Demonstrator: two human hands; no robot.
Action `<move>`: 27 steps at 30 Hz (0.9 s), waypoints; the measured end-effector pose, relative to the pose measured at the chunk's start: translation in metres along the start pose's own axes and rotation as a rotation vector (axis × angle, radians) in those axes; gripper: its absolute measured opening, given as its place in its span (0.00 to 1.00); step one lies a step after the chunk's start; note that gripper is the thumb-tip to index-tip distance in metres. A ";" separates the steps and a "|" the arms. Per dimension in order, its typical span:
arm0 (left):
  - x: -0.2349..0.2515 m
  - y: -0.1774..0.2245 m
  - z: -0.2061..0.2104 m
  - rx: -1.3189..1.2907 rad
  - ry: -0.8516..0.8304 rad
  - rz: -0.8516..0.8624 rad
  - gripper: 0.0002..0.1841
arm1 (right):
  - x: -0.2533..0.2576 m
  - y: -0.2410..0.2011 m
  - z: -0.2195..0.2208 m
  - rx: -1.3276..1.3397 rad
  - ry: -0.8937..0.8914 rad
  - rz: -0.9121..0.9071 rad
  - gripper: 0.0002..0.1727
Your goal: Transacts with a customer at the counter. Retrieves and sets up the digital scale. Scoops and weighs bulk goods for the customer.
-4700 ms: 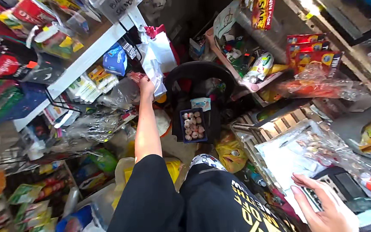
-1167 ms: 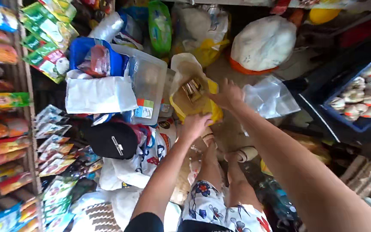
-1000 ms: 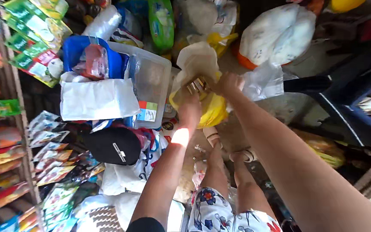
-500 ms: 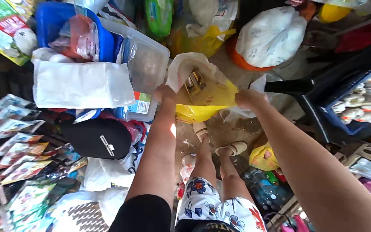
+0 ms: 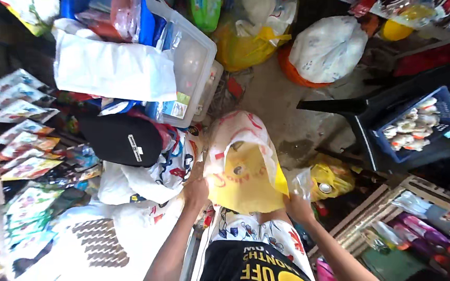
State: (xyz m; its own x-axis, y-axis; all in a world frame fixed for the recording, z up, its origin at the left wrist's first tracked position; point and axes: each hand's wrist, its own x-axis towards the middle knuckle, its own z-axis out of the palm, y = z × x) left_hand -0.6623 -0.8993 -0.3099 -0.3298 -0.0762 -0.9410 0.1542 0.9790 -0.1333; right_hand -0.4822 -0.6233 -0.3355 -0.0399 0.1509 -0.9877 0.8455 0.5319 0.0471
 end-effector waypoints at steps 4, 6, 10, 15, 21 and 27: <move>-0.004 -0.018 0.006 -0.077 -0.023 -0.013 0.28 | 0.007 -0.016 0.024 0.223 0.048 0.011 0.29; -0.002 -0.012 -0.005 -0.082 -0.004 0.007 0.27 | 0.006 -0.022 0.016 0.282 0.083 0.016 0.29; 0.001 -0.009 -0.023 -0.087 0.025 0.032 0.28 | -0.004 -0.034 0.000 0.294 0.140 0.002 0.33; 0.004 -0.019 -0.026 -0.341 0.108 0.013 0.28 | -0.005 -0.056 -0.020 0.392 0.202 -0.049 0.32; 0.003 -0.025 -0.026 -0.608 0.226 -0.037 0.27 | -0.014 -0.076 -0.074 0.159 0.255 -0.150 0.27; 0.013 -0.033 -0.025 -0.704 0.319 -0.105 0.28 | -0.008 -0.146 -0.143 -0.075 0.253 -0.238 0.27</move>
State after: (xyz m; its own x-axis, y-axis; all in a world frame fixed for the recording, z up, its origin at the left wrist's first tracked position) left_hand -0.6944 -0.9276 -0.3100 -0.5780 -0.2218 -0.7853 -0.4850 0.8673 0.1120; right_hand -0.6817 -0.5835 -0.3131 -0.3699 0.2122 -0.9045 0.7555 0.6354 -0.1598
